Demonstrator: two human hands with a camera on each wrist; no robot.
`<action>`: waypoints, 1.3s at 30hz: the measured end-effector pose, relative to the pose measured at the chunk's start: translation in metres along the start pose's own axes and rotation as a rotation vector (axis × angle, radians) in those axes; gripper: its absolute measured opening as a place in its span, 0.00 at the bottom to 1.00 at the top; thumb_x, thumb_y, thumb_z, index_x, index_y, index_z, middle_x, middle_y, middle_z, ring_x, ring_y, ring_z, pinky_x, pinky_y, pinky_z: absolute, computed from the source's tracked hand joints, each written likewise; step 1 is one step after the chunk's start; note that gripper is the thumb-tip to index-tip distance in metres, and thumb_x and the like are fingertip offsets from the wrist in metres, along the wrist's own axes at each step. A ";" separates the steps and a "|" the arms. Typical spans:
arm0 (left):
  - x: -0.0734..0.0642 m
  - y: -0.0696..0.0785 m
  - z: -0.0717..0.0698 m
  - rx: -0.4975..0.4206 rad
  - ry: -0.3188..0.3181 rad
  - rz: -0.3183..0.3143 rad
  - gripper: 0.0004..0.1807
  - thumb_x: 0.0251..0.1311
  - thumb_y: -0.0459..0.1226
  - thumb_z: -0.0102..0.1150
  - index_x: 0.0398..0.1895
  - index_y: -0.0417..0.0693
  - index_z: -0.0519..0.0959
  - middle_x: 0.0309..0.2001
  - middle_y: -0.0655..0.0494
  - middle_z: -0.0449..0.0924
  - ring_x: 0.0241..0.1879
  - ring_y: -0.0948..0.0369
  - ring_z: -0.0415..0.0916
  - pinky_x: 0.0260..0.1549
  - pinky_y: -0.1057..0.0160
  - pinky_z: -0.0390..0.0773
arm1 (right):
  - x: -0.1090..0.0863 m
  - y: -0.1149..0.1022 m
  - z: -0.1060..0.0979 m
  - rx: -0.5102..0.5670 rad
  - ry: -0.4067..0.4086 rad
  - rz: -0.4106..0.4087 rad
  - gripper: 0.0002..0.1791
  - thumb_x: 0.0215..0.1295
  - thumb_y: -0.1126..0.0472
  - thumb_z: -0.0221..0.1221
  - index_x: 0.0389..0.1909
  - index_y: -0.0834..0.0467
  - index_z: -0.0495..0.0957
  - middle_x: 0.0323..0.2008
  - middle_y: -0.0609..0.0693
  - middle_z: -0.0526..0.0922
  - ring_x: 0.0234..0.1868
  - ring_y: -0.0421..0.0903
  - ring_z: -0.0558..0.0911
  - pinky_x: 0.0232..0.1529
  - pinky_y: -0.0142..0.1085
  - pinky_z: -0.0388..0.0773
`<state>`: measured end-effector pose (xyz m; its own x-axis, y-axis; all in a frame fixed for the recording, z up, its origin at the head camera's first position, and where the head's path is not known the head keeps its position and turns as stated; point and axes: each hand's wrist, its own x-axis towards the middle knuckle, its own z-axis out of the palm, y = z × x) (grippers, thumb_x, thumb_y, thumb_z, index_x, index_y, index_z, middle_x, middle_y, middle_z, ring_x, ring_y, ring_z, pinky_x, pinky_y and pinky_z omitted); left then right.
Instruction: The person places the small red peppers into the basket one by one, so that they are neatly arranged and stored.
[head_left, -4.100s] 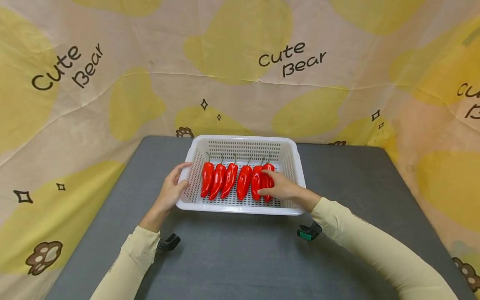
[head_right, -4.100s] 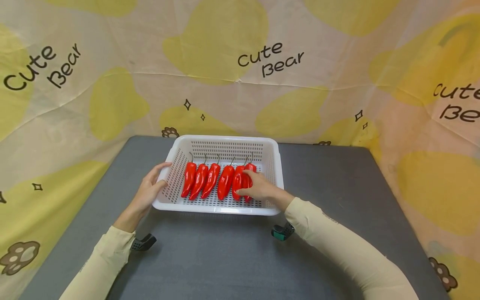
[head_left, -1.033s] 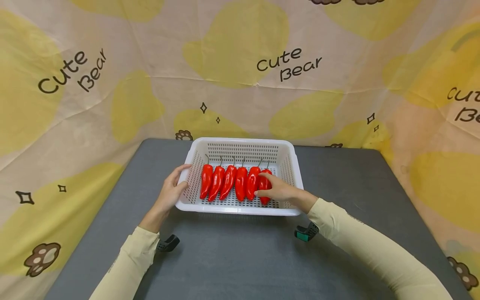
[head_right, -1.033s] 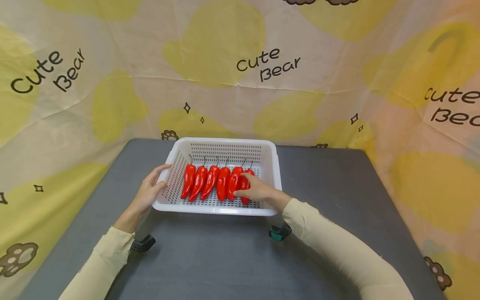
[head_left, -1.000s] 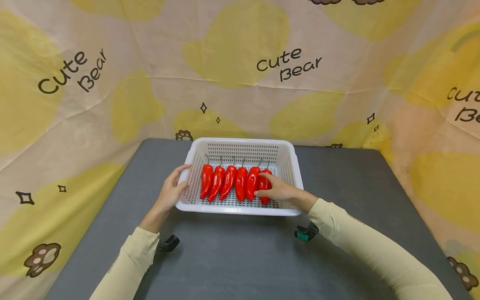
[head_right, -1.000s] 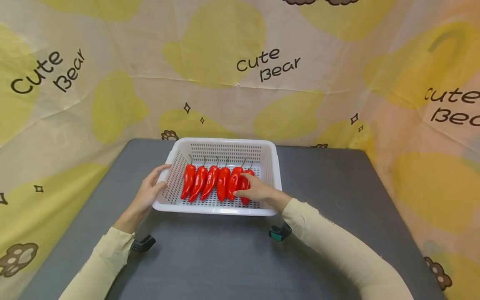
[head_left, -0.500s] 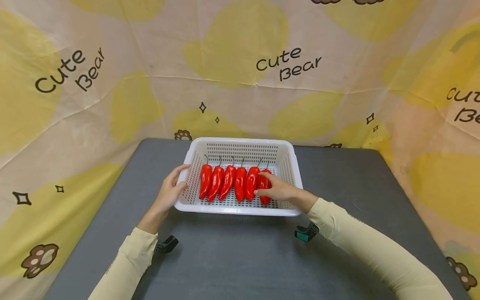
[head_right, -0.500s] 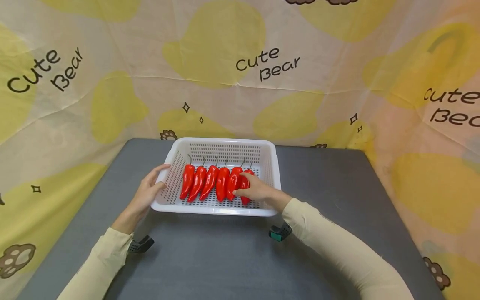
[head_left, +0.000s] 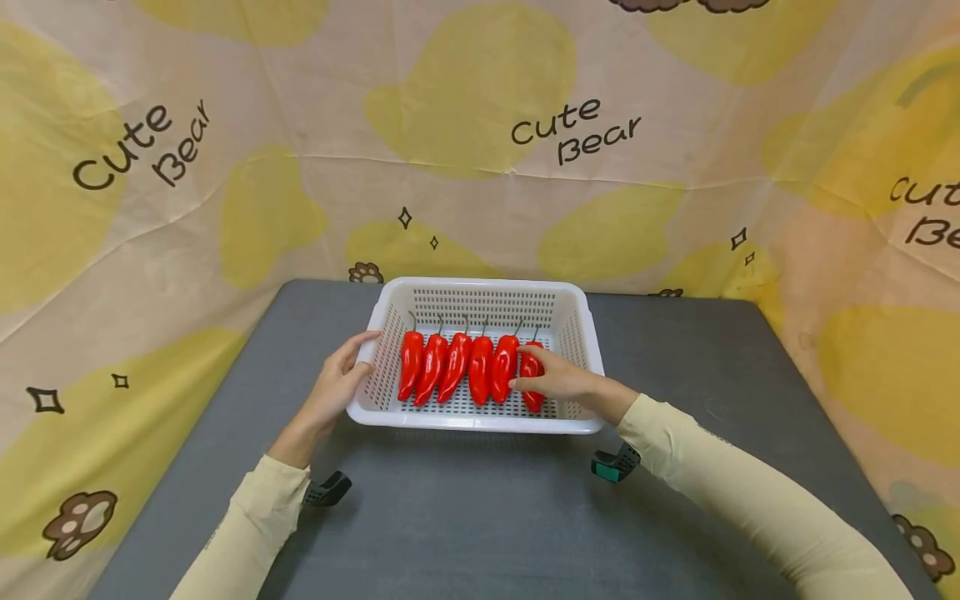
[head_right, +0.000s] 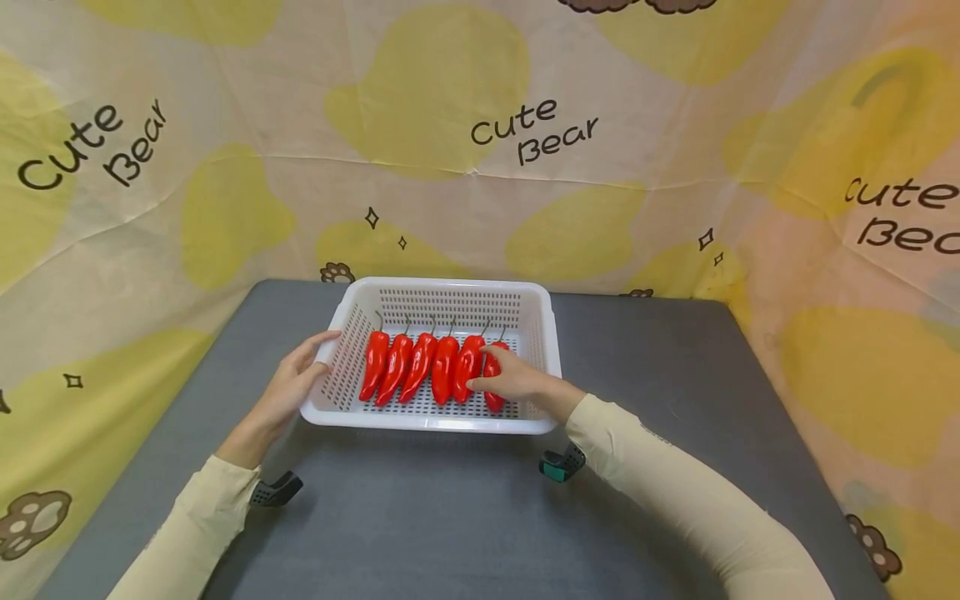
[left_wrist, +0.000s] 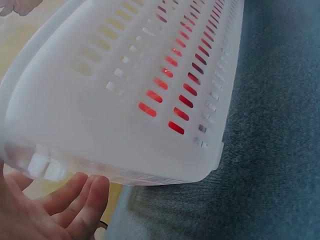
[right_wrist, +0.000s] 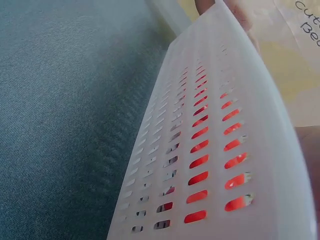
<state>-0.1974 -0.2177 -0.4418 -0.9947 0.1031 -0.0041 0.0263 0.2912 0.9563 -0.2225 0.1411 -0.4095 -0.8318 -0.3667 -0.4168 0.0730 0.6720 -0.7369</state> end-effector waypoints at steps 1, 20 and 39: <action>0.000 0.000 -0.001 0.002 -0.001 0.002 0.30 0.69 0.29 0.42 0.75 0.47 0.63 0.72 0.33 0.66 0.57 0.39 0.77 0.39 0.63 0.84 | 0.000 0.000 0.000 0.002 0.001 0.000 0.45 0.66 0.50 0.62 0.79 0.55 0.53 0.76 0.62 0.61 0.74 0.62 0.61 0.72 0.64 0.60; -0.011 0.009 -0.016 0.017 0.051 -0.012 0.26 0.74 0.34 0.42 0.75 0.46 0.64 0.72 0.38 0.68 0.61 0.53 0.71 0.47 0.63 0.78 | -0.010 -0.006 -0.017 0.097 0.013 -0.075 0.41 0.70 0.50 0.58 0.78 0.57 0.52 0.77 0.65 0.57 0.75 0.65 0.58 0.71 0.66 0.60; -0.025 0.023 -0.033 -0.121 0.135 0.075 0.18 0.75 0.34 0.45 0.64 0.49 0.73 0.50 0.72 0.80 0.45 0.69 0.82 0.39 0.67 0.84 | -0.029 0.001 -0.043 0.237 0.116 -0.231 0.31 0.75 0.54 0.53 0.74 0.59 0.61 0.74 0.64 0.65 0.72 0.65 0.68 0.69 0.61 0.68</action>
<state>-0.1751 -0.2454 -0.4099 -0.9950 -0.0111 0.0996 0.0963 0.1701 0.9807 -0.2221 0.1802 -0.3749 -0.8971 -0.4074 -0.1710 -0.0105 0.4067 -0.9135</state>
